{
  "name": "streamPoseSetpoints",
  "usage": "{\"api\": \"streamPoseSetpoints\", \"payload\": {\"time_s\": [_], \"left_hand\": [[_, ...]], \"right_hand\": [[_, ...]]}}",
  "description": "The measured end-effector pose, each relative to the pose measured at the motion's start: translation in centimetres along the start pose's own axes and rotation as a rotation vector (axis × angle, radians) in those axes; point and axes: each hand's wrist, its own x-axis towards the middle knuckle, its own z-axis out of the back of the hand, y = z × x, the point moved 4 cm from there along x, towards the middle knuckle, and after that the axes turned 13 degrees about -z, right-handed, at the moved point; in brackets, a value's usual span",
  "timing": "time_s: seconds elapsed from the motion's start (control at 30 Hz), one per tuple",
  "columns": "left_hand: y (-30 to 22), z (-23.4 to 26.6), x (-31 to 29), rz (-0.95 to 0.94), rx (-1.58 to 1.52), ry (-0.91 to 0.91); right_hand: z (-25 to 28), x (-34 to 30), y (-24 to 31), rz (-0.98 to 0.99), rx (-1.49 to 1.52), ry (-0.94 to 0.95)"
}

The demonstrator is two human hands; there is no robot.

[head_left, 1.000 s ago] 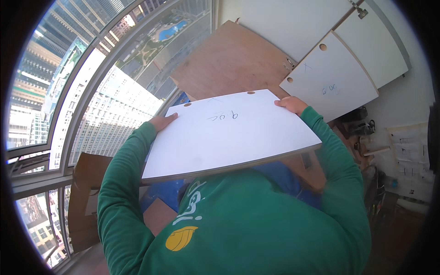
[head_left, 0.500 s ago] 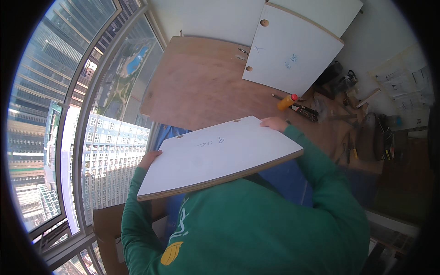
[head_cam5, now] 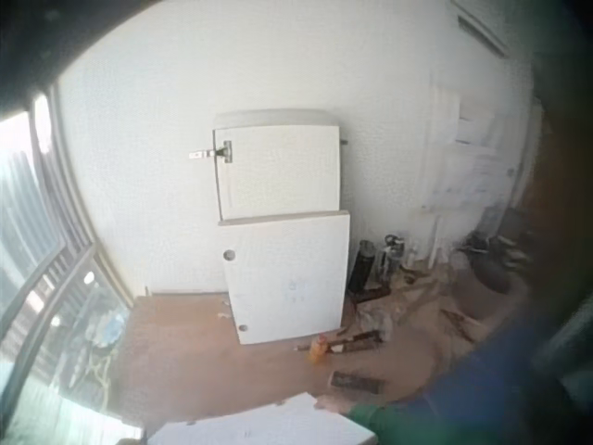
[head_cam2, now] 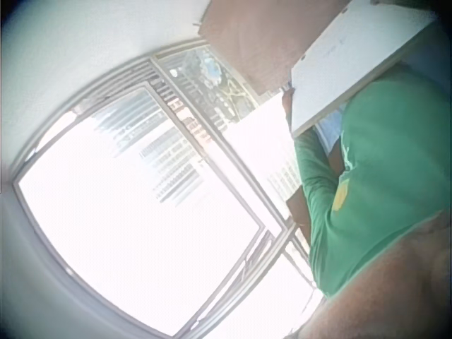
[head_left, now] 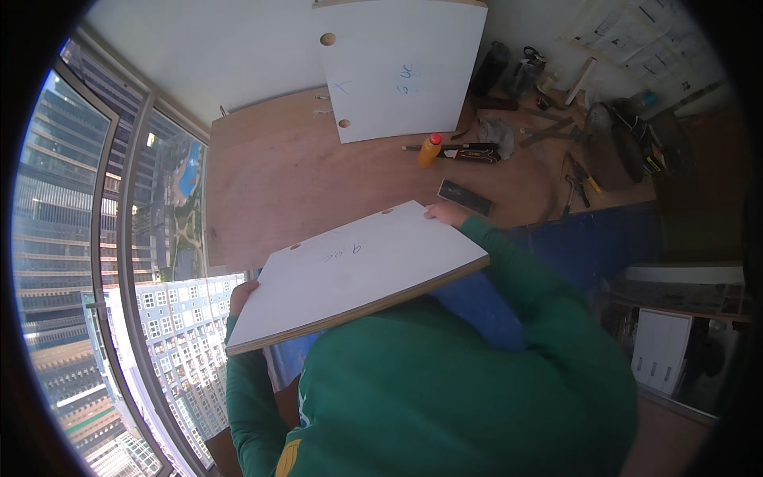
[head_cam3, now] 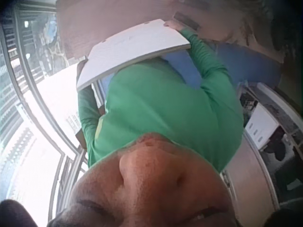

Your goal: The person applies glue from a bottle along the edge of a white panel, then places a wooden panel on top. They lift and reposition the panels, aligning them for assembly.

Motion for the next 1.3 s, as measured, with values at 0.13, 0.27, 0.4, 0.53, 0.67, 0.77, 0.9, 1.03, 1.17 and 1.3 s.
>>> {"api": "streamPoseSetpoints", "payload": {"time_s": [0.13,0.27,0.4,0.53,0.67,0.77,0.9,1.03,1.17,1.3], "left_hand": [[-0.9,0.4,3.6,-0.016,0.024,0.041],[-2.5,-1.6,3.8,0.007,0.034,0.027],[-5.1,-3.5,3.0,-0.192,0.275,0.078],[-5.2,-5.4,3.9,-0.152,0.152,0.093],[-6.3,-3.4,4.5,-0.326,0.416,0.125],[-5.9,-3.0,5.7,-0.405,0.524,0.142],[-6.2,-1.6,7.2,-0.244,0.241,0.104],[-7.3,-3.8,7.3,-0.192,0.32,0.206],[-8.0,-1.2,9.7,-0.195,0.262,0.208],[-5.8,-0.4,12.4,-0.047,-0.038,0.045]], "right_hand": [[-1.6,1.7,-2.9,0.101,-0.102,-0.076],[-1.7,0.9,-1.1,0.06,-0.153,-0.021],[-1.6,-0.3,0.2,-0.301,0.414,-0.009],[-1.9,0.2,-2.2,-0.257,0.75,-0.046],[-2.4,-0.3,-0.1,-0.411,1.183,0.107],[-2.9,-1.9,0.3,-0.376,1.531,0.152],[-3.2,-4.8,1.8,-0.122,1.525,0.074],[-2.7,-7.8,2.8,-0.264,1.621,0.029],[-2.7,-7.9,4.4,-0.324,1.688,-0.013],[-3.9,-5.8,2.8,-0.131,1.744,0.012]]}}
